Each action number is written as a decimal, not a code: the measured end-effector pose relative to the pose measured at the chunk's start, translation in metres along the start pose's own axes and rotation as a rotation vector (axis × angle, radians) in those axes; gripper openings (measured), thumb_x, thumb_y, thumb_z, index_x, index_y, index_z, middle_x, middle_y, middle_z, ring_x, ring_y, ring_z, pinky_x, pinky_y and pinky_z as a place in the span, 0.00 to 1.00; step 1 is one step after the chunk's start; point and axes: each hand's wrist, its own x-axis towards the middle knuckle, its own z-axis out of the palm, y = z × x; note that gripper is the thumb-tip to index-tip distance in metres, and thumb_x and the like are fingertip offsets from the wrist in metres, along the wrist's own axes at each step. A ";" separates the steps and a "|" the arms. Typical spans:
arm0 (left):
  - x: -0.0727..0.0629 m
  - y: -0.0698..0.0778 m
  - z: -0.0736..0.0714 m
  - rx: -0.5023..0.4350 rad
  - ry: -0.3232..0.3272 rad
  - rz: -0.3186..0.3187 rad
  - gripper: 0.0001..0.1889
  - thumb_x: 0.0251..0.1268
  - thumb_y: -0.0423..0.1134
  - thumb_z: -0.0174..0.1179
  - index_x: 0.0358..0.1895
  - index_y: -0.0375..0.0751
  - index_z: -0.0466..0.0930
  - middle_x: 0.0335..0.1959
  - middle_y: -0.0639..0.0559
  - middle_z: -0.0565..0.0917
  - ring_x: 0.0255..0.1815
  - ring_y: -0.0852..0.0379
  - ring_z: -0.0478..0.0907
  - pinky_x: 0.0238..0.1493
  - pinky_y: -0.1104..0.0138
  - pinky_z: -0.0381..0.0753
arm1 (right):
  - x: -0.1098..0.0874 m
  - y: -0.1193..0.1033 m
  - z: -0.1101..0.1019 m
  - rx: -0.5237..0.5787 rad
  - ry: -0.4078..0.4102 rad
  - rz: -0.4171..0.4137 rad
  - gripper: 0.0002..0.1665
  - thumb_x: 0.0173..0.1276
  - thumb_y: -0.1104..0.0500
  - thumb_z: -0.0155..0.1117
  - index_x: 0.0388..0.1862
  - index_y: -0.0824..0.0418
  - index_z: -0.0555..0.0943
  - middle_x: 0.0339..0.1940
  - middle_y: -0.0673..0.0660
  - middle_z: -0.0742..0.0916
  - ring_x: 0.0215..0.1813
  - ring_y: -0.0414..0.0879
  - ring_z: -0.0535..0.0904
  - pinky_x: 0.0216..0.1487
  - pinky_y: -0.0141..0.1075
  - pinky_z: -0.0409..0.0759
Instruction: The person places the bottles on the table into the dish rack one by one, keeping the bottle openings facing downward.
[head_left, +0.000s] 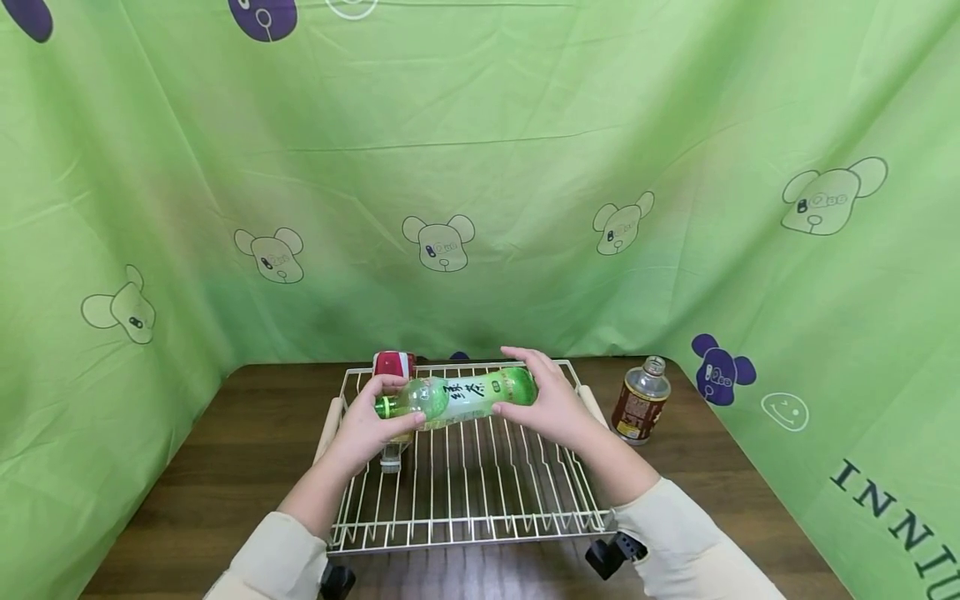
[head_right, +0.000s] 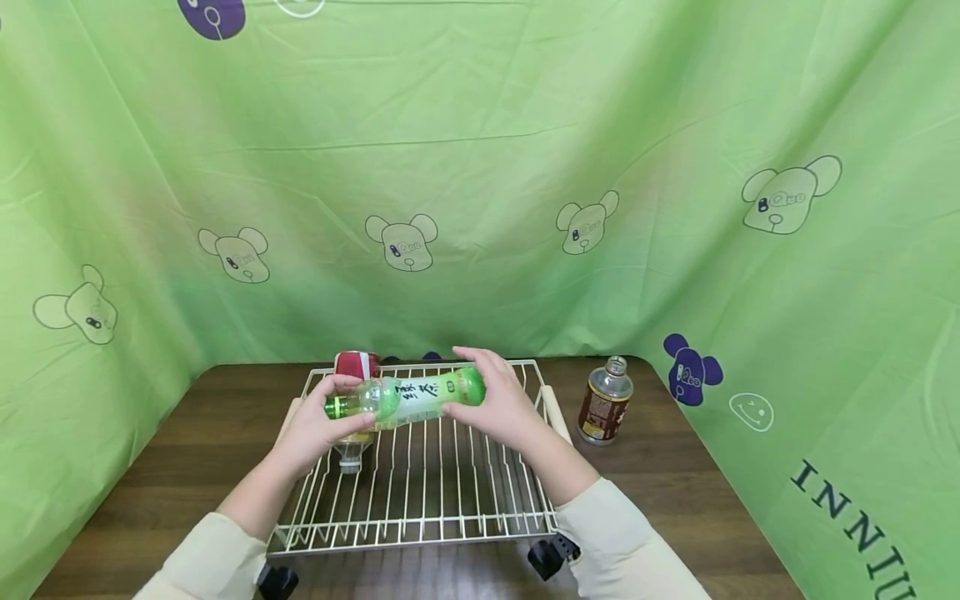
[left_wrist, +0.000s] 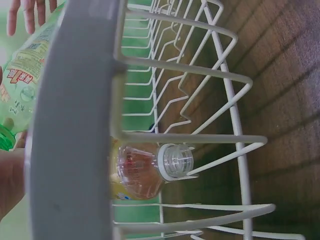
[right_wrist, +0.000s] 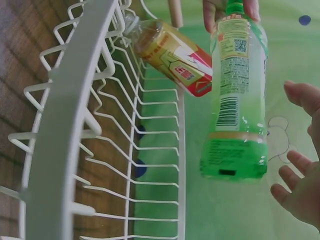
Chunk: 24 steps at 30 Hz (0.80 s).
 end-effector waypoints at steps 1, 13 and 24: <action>-0.001 -0.001 0.000 -0.022 0.011 -0.010 0.29 0.53 0.34 0.72 0.59 0.38 0.71 0.58 0.39 0.74 0.56 0.45 0.73 0.46 0.63 0.84 | 0.000 0.001 0.000 0.011 0.014 0.005 0.47 0.54 0.55 0.76 0.72 0.55 0.66 0.72 0.62 0.71 0.73 0.62 0.63 0.69 0.64 0.63; -0.005 -0.006 0.000 -0.258 0.165 -0.075 0.28 0.57 0.28 0.65 0.62 0.32 0.66 0.59 0.37 0.68 0.52 0.49 0.73 0.41 0.73 0.82 | -0.003 0.007 0.008 0.227 0.083 0.146 0.46 0.58 0.58 0.73 0.73 0.60 0.62 0.72 0.66 0.68 0.73 0.63 0.63 0.74 0.57 0.61; -0.009 -0.002 0.005 -0.486 0.182 -0.083 0.27 0.60 0.24 0.59 0.63 0.29 0.61 0.58 0.41 0.63 0.42 0.60 0.77 0.42 0.73 0.84 | -0.003 0.007 0.022 0.357 0.127 0.219 0.48 0.58 0.63 0.72 0.74 0.62 0.59 0.66 0.67 0.74 0.62 0.62 0.73 0.65 0.54 0.72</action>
